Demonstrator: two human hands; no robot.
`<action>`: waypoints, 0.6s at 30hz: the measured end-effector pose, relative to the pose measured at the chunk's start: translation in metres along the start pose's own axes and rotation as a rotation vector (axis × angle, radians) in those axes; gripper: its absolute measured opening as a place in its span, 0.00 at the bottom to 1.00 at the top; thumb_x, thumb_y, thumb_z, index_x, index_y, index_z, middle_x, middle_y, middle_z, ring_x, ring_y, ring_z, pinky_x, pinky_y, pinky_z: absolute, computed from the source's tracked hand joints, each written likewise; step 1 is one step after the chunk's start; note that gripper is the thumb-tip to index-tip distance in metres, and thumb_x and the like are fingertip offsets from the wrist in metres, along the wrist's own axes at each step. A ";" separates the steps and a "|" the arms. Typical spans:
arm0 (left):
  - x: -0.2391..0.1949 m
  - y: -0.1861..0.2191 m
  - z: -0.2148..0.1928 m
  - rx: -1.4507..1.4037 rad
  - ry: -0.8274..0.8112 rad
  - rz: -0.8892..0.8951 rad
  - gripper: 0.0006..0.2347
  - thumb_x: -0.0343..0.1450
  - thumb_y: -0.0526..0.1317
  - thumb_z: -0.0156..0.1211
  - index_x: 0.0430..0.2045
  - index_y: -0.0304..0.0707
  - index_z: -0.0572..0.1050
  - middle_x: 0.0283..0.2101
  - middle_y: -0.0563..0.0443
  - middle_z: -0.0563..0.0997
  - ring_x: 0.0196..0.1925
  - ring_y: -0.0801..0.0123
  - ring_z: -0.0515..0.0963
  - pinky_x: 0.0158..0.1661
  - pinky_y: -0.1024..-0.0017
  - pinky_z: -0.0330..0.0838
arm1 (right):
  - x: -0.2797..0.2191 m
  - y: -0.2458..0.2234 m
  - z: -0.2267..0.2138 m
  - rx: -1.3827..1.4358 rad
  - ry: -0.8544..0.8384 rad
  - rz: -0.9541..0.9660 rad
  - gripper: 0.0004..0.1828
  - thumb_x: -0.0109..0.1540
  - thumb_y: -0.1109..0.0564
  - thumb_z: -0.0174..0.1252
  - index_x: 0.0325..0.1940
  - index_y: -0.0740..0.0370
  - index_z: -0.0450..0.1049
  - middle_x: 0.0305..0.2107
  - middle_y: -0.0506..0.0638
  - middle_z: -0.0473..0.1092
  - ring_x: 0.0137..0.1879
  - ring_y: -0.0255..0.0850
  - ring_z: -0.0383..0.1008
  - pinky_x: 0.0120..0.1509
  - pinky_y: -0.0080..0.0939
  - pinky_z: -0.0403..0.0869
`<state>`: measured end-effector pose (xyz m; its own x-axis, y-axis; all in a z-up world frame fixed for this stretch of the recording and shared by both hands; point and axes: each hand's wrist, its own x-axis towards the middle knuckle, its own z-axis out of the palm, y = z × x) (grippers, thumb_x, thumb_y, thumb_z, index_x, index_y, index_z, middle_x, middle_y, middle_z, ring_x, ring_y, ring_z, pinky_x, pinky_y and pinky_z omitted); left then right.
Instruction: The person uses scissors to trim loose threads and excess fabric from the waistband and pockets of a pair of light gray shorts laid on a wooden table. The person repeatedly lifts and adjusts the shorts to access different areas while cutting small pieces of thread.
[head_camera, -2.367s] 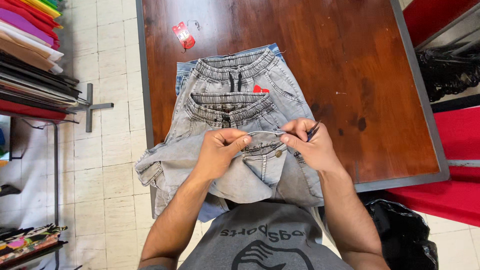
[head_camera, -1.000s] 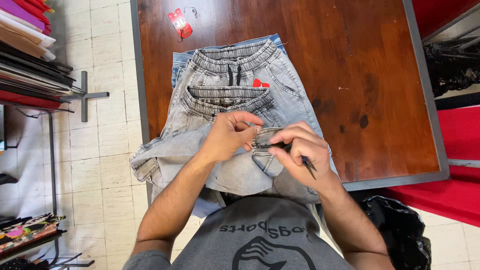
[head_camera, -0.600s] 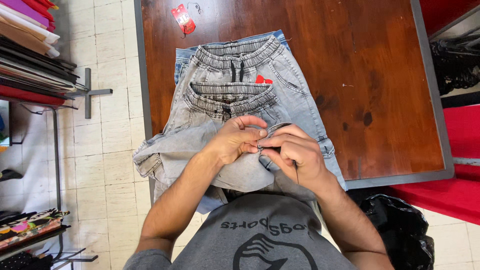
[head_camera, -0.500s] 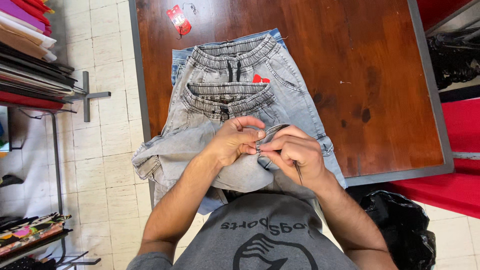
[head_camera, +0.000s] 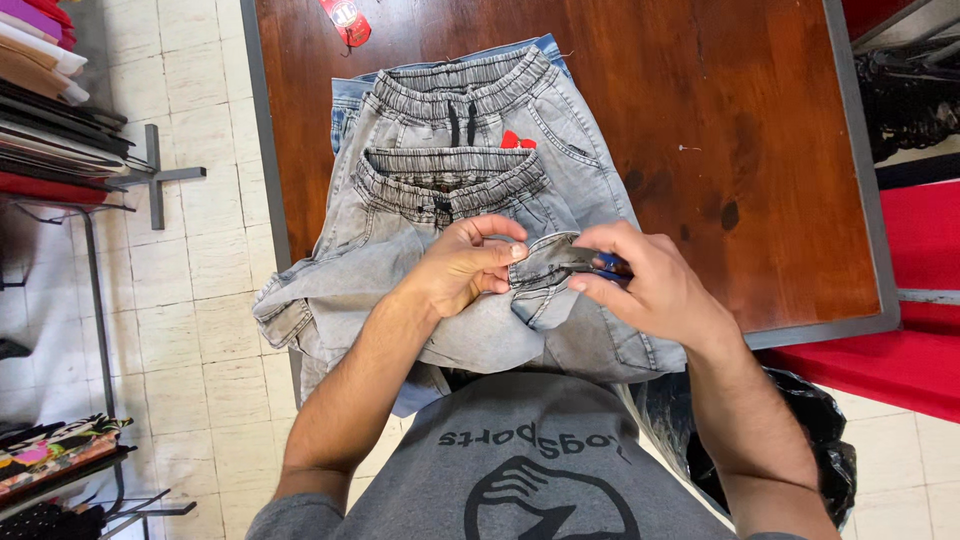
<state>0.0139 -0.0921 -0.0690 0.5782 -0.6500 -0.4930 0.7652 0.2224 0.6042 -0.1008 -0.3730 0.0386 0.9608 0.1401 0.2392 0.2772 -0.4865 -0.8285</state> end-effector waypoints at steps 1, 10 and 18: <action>0.002 -0.001 -0.001 -0.005 0.002 0.000 0.16 0.74 0.27 0.81 0.57 0.24 0.84 0.36 0.38 0.93 0.28 0.60 0.95 0.29 0.68 0.96 | 0.003 -0.003 0.000 0.000 -0.005 0.002 0.21 0.71 0.53 0.78 0.64 0.63 0.80 0.32 0.60 0.80 0.39 0.62 0.89 0.44 0.53 0.86; 0.004 0.000 -0.004 -0.015 -0.026 0.010 0.16 0.75 0.28 0.81 0.57 0.24 0.83 0.37 0.37 0.93 0.28 0.58 0.95 0.29 0.68 0.96 | 0.007 -0.001 0.010 -0.456 0.017 -0.300 0.26 0.82 0.37 0.52 0.72 0.55 0.82 0.44 0.55 0.76 0.35 0.59 0.82 0.39 0.60 0.82; 0.006 -0.004 -0.005 -0.001 -0.034 0.004 0.15 0.75 0.28 0.81 0.55 0.25 0.83 0.36 0.38 0.93 0.27 0.59 0.95 0.27 0.68 0.95 | -0.004 0.026 0.035 -0.444 0.069 -0.412 0.22 0.83 0.40 0.50 0.61 0.58 0.80 0.49 0.54 0.73 0.39 0.55 0.82 0.43 0.56 0.82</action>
<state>0.0158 -0.0936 -0.0774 0.5715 -0.6735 -0.4688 0.7630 0.2260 0.6056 -0.0977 -0.3559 -0.0020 0.7679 0.3445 0.5401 0.5857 -0.7190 -0.3742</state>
